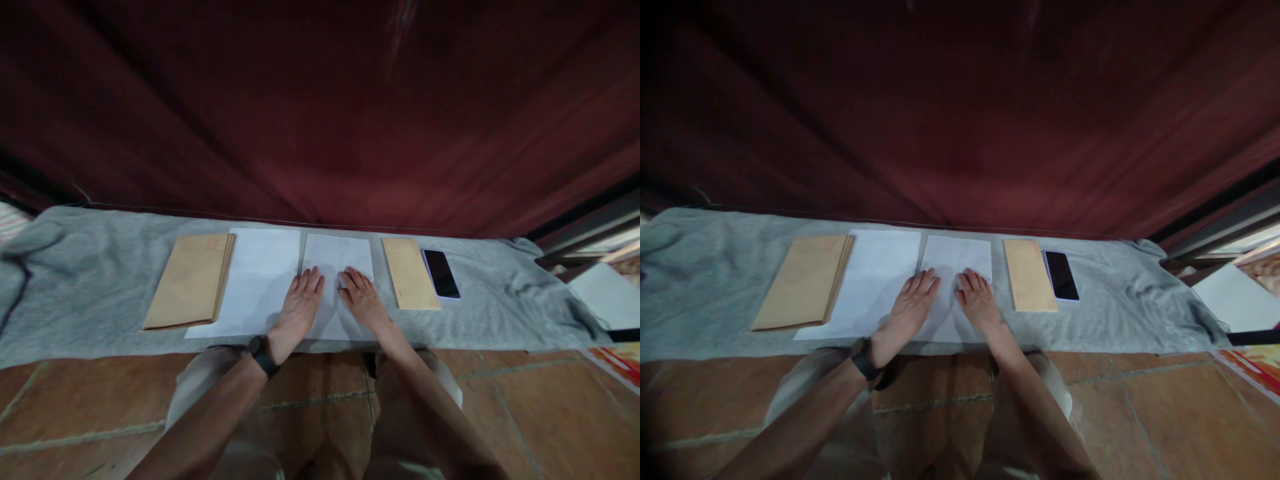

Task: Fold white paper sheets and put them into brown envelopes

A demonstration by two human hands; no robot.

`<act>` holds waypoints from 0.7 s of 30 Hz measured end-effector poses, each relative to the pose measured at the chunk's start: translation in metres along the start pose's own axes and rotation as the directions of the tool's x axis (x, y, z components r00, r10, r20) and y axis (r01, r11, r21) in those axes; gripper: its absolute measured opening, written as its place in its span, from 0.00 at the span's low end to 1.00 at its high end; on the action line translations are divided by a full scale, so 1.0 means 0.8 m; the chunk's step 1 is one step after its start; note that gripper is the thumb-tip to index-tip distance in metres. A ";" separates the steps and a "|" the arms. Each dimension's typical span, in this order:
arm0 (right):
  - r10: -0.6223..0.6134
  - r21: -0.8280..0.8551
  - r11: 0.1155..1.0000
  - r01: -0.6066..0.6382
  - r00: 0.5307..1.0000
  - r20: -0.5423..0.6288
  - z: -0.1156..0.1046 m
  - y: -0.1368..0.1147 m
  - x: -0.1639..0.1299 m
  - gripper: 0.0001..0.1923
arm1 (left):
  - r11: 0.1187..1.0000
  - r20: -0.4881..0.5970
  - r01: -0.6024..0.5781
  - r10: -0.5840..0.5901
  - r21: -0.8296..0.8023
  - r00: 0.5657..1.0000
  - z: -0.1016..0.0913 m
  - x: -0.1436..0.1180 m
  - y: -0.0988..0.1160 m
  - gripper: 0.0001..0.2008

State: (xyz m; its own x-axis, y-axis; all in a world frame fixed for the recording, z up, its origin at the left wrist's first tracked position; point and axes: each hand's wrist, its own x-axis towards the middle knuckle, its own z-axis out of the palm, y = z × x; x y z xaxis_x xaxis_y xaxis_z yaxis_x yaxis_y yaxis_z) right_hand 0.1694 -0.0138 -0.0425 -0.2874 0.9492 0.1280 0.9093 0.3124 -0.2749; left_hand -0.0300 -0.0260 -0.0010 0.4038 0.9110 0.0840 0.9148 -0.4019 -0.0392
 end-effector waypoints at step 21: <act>-0.053 0.027 0.998 0.053 0.999 0.012 -0.012 0.019 0.013 0.23 | 0.933 -0.016 -0.358 0.359 0.036 0.933 0.033 0.009 0.035 0.23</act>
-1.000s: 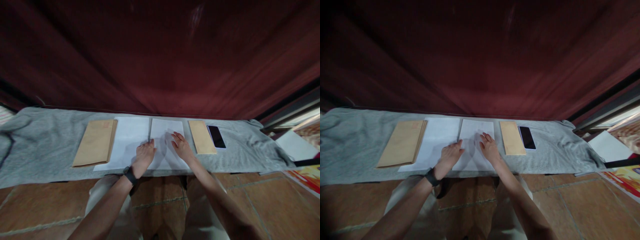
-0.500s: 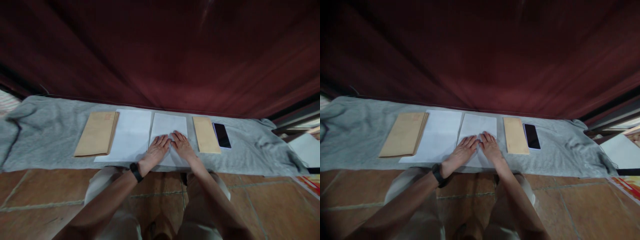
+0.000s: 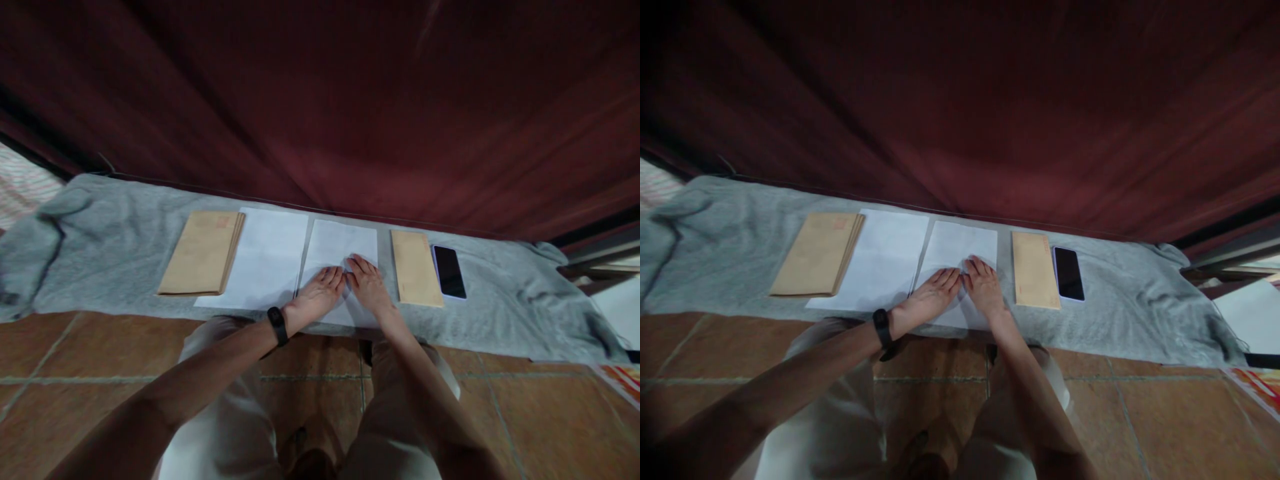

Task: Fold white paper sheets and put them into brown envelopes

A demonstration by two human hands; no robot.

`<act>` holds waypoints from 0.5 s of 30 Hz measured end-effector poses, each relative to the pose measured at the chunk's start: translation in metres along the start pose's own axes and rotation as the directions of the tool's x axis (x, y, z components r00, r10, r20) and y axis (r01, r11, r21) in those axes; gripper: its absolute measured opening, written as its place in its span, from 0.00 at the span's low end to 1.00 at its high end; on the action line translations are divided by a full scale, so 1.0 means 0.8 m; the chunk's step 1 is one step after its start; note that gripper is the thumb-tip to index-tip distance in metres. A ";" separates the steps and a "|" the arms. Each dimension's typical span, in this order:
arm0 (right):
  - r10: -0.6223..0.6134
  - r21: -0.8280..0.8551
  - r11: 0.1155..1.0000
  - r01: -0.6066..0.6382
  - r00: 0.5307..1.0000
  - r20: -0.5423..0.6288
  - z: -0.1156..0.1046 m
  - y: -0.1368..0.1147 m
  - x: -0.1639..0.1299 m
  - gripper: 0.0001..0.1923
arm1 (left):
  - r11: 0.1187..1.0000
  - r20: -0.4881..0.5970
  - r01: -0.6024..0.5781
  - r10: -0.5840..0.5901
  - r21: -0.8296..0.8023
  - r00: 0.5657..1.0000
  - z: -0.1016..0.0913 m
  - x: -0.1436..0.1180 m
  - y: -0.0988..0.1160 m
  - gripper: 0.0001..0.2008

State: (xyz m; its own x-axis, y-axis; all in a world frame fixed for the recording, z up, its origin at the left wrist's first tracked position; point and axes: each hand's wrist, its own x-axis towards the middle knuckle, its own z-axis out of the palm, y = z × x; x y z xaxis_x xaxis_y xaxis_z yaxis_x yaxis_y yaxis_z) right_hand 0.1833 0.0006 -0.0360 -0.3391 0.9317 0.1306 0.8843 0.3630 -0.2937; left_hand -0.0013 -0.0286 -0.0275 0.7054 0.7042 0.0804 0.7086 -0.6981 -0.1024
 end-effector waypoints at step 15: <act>-0.015 -0.040 0.999 0.012 0.998 -0.064 0.018 0.003 0.009 0.26 | 0.988 -0.083 0.097 -0.107 -0.118 0.991 0.000 0.017 -0.014 0.22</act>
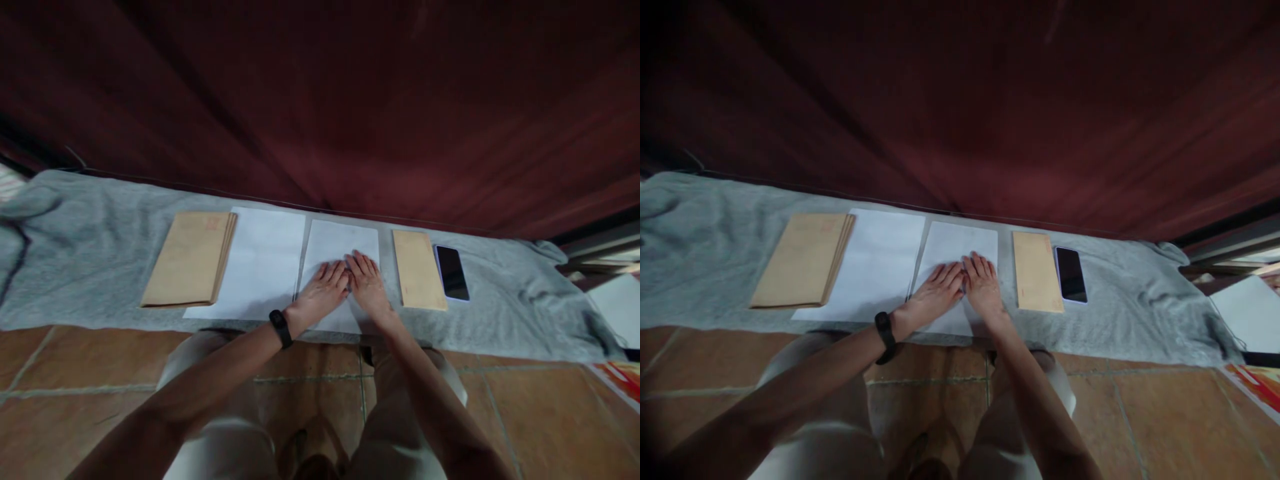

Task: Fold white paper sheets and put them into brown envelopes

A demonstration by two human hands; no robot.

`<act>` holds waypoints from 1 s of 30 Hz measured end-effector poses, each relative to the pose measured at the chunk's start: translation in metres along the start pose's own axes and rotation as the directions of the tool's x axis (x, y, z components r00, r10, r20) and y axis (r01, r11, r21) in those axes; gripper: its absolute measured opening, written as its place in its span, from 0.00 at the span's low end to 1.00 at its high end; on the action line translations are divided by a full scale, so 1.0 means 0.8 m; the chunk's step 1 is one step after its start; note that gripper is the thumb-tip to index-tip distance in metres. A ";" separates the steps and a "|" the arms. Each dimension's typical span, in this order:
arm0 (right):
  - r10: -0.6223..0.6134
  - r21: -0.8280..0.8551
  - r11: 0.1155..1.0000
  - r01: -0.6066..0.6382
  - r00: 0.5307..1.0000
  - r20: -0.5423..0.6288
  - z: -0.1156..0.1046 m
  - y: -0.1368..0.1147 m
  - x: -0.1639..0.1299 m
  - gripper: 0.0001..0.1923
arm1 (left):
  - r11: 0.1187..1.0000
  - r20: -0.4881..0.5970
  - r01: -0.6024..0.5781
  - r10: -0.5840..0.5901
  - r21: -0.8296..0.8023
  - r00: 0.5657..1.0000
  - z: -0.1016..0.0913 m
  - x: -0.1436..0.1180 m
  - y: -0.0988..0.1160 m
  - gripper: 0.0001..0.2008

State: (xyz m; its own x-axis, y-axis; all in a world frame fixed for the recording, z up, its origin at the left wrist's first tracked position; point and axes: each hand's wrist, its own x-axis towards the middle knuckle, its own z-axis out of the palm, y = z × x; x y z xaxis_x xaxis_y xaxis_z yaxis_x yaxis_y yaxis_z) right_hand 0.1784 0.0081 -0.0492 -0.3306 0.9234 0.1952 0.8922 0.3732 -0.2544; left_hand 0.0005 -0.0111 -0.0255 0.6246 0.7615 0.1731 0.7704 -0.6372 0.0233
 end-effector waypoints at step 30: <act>-0.092 0.096 0.992 0.085 0.993 0.070 -0.022 -0.004 0.011 0.27 | 0.988 -0.051 0.027 -0.035 -0.153 0.998 0.027 -0.014 0.000 0.32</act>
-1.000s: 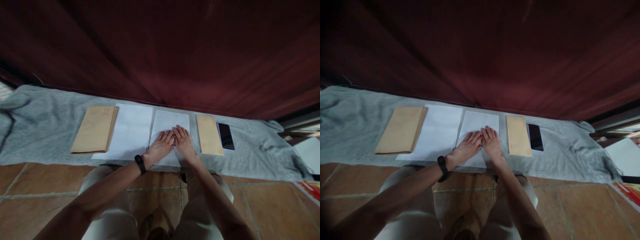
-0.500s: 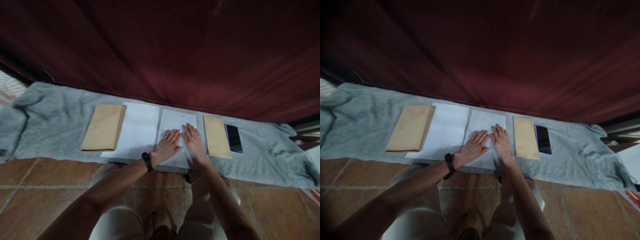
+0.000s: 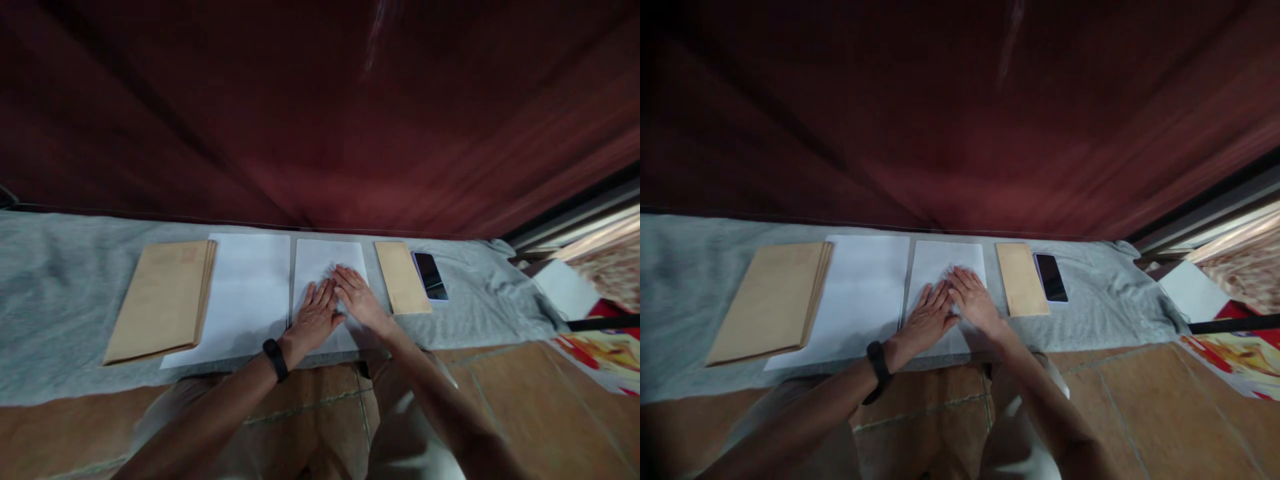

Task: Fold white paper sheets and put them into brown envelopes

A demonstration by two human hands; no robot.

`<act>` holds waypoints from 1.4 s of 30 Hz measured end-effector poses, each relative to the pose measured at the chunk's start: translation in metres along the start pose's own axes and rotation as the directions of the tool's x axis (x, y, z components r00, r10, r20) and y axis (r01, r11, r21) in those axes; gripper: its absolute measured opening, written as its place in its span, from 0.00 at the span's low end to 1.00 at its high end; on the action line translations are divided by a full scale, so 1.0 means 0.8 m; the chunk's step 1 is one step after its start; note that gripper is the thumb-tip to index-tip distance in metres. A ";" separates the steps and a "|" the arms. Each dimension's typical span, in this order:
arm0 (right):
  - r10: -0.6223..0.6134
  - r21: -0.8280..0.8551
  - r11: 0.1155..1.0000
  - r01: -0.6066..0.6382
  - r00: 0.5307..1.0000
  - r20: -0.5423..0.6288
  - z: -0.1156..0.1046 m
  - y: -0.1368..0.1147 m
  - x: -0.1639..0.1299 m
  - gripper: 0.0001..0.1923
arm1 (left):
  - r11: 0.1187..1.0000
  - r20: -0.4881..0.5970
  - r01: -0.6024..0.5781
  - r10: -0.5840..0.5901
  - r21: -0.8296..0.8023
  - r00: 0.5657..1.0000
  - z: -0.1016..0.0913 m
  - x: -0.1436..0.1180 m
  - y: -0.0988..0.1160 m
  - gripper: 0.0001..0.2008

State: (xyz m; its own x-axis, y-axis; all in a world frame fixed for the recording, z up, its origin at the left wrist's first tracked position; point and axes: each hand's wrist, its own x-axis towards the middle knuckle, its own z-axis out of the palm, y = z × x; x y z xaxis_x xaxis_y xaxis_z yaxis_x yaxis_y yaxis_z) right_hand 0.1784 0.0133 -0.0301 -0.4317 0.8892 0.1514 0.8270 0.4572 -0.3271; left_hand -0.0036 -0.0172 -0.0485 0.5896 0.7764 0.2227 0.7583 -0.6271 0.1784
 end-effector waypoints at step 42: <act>0.154 -0.104 0.982 -0.160 0.986 -0.065 -0.006 0.057 -0.020 0.26 | 0.978 0.295 -0.191 0.208 -0.088 0.932 -0.054 -0.046 0.013 0.36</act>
State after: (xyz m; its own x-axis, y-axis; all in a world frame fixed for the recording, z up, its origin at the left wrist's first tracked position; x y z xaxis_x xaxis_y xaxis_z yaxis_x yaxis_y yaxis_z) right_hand 0.2251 0.0198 -0.0434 -0.2754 0.9480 0.1594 0.9183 0.3085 -0.2481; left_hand -0.0298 -0.0550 -0.0137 0.7900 0.6119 -0.0382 0.6044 -0.7669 0.2158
